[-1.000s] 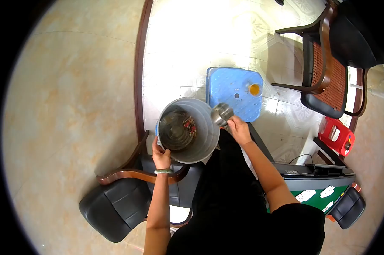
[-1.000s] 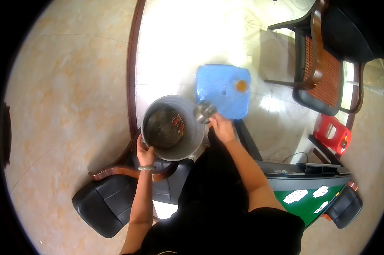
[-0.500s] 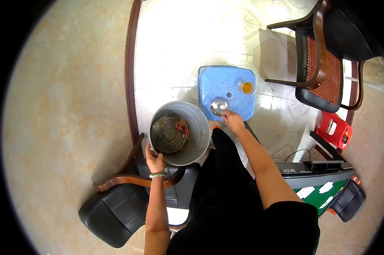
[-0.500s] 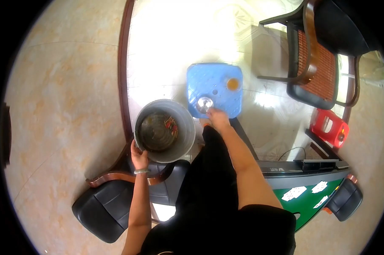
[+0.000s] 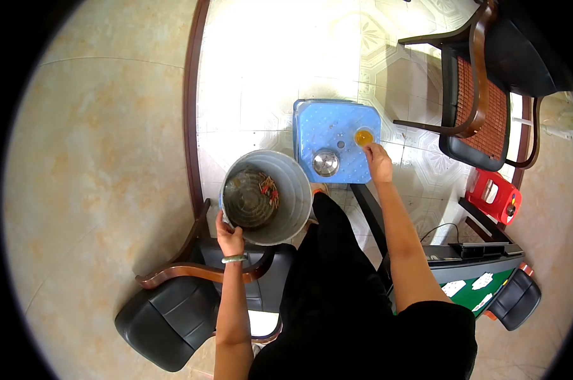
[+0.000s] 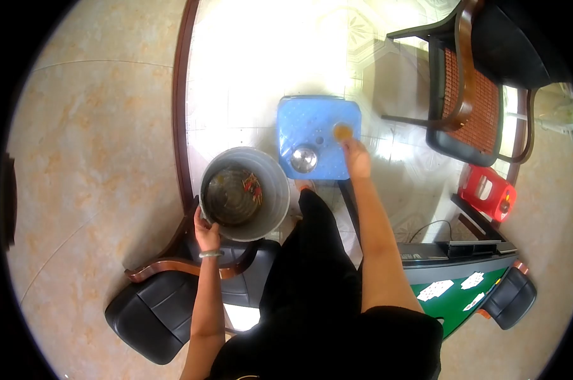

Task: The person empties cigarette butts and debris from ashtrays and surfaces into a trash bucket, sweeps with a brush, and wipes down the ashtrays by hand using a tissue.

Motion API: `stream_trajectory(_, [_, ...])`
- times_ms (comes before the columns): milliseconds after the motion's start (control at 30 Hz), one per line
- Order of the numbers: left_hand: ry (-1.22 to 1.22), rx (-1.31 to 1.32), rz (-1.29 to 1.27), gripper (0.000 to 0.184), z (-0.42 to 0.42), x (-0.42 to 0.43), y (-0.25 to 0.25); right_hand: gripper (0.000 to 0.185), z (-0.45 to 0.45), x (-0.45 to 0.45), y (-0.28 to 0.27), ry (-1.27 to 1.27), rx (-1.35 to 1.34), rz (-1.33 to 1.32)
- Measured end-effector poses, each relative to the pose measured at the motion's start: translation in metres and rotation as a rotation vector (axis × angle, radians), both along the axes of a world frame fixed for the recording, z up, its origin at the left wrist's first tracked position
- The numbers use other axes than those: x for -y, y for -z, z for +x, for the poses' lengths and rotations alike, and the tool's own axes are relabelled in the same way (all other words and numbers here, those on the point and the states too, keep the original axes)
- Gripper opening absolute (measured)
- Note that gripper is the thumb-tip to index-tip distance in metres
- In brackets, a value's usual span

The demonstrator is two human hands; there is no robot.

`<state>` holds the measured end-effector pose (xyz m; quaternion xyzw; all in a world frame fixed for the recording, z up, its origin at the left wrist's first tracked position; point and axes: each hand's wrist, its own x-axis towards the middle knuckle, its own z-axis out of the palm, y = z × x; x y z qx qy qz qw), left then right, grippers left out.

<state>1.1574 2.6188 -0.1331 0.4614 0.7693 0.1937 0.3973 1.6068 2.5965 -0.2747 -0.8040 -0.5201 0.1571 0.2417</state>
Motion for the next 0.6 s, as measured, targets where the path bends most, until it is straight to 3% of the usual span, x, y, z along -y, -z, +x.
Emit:
stream_trajectory(100, [-0.010, -0.011, -0.011, 0.068, -0.002, -0.002, 0.003, 0.012, -0.023, 0.002, -0.030, -0.090, 0.003, 0.030])
stream_trajectory(267, [-0.055, 0.023, 0.001, 0.068, -0.005, -0.003, 0.009, 0.019, -0.093, 0.002, -0.082, -0.454, -0.221, -0.024])
stream_trajectory(367, [-0.053, 0.039, 0.021, 0.068, -0.005, -0.005, 0.010, 0.014, -0.154, -0.001, -0.069, -0.634, -0.251, 0.069])
stream_trajectory(600, [-0.031, 0.075, 0.077, 0.068, -0.014, -0.007, 0.018, 0.008, -0.233, -0.004, -0.048, -0.850, -0.361, -0.258])
